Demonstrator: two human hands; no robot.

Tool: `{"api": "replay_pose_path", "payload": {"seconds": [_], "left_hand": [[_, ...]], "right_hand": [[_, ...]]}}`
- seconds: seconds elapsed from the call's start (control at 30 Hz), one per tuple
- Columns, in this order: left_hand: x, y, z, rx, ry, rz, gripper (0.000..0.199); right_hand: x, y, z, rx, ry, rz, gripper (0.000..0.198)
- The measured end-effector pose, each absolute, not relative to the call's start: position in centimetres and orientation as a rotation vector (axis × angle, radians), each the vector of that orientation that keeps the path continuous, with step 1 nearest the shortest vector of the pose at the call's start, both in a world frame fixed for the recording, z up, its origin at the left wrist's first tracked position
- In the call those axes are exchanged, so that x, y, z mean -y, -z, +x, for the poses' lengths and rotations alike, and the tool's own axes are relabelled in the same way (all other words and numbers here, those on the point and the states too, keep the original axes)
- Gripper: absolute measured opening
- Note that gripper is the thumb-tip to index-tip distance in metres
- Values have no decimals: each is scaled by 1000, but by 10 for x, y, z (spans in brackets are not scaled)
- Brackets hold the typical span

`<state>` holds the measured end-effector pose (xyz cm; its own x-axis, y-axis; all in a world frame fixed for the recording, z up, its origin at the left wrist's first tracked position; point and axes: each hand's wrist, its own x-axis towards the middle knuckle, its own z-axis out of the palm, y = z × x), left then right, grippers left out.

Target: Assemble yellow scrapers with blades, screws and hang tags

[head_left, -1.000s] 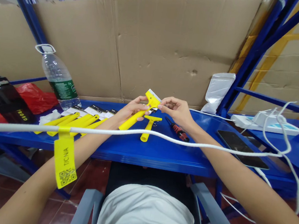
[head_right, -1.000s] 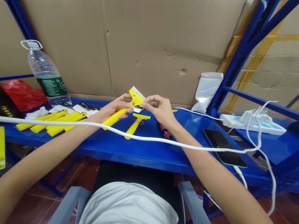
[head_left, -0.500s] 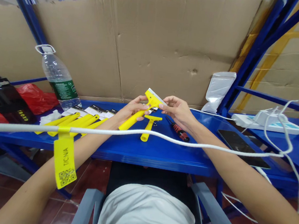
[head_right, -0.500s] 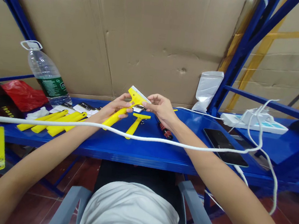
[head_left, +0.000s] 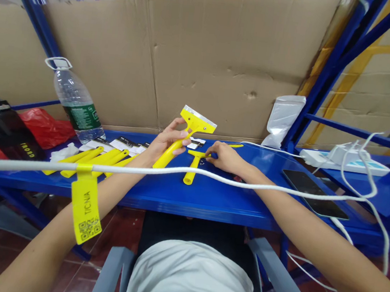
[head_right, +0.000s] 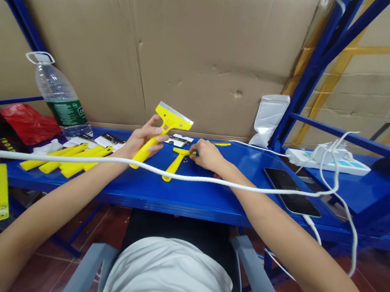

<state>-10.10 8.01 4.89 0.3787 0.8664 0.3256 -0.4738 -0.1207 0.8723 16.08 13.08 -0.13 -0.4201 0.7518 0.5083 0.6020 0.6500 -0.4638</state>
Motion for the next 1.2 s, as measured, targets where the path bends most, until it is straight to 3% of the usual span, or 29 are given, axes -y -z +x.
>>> {"api": "replay_pose_path", "payload": {"seconds": [0.13, 0.47, 0.77, 1.2], "left_hand": [[-79, -49, -102, -364, -1149, 1221, 47], [-84, -47, -103, -278, -1110, 1199, 44], [-82, -47, -96, -354, -1188, 1178, 46], [-86, -47, -94, -406, -1242, 1153, 52]], "right_hand": [[-132, 1, 160, 2300, -165, -1155, 7], [-125, -9, 156, 2481, -125, -1369, 18], [-121, -10, 156, 2501, -52, -1289, 20], [-117, -23, 161, 2051, -86, -1054, 5]]}}
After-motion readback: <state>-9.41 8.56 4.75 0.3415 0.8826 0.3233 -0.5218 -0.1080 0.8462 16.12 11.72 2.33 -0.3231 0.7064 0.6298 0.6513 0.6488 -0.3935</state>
